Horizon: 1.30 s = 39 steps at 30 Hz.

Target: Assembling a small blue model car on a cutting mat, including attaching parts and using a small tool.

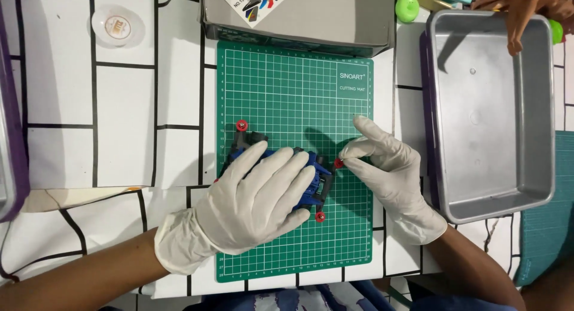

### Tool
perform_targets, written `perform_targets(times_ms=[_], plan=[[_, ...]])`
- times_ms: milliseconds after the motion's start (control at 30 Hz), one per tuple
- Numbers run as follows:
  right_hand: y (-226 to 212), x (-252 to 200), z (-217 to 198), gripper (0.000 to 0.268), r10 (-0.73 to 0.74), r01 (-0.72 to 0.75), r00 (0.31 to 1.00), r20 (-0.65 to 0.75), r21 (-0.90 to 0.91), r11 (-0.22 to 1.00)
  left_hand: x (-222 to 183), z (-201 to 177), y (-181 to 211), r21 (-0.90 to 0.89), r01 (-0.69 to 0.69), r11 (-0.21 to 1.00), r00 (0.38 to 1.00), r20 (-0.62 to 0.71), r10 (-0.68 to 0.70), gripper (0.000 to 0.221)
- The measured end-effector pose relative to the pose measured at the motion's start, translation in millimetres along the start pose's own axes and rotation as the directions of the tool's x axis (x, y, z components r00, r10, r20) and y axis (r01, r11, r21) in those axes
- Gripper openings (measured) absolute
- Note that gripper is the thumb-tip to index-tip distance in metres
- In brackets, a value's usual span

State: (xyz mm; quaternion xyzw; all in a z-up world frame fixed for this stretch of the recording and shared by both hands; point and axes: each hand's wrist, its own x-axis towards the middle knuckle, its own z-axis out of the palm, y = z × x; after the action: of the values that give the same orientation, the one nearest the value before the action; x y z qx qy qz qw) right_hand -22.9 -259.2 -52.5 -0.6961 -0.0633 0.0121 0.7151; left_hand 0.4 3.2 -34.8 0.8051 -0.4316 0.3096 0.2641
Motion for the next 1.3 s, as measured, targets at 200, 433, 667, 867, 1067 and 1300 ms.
perform_targets(times_ms=[200, 433, 667, 867, 1067, 1300], plan=[[2.4, -2.2, -1.2, 0.056, -0.034, 0.034, 0.999, 0.023, -0.017, 0.999, -14.1, 9.7, 0.7, 0.092, -0.017, 0.996, 0.999, 0.053, 0.012, 0.040], [0.8, -1.4, -0.5, 0.060, -0.099, 0.104, 0.992, 0.078, -0.063, 0.993, -12.8, 7.9, 0.4, 0.092, -0.038, 0.995, 0.994, 0.107, 0.028, 0.039], [3.1, -4.2, -0.8, 0.057, -0.133, 0.138, 0.989, 0.067, -0.070, 0.988, -11.7, 7.9, 1.0, 0.100, -0.046, 0.994, 0.994, 0.108, 0.035, 0.039], [1.2, -5.9, -0.8, 0.056, -0.105, 0.110, 0.993, 0.059, -0.085, 0.990, -10.3, 6.7, 1.0, 0.096, -0.064, 0.993, 0.990, 0.129, 0.051, 0.041], [2.4, -6.6, 1.9, 0.058, -0.245, 0.262, 0.965, 0.093, -0.269, 0.927, -11.0, 8.8, 2.6, 0.111, -0.056, 0.992, 0.992, 0.119, 0.042, 0.039], [-2.6, -7.0, 6.5, 0.053, -0.264, 0.280, 0.960, 0.093, -0.369, 0.886, -11.2, 8.8, 3.3, 0.088, -0.036, 0.995, 0.996, 0.086, 0.029, 0.038]])
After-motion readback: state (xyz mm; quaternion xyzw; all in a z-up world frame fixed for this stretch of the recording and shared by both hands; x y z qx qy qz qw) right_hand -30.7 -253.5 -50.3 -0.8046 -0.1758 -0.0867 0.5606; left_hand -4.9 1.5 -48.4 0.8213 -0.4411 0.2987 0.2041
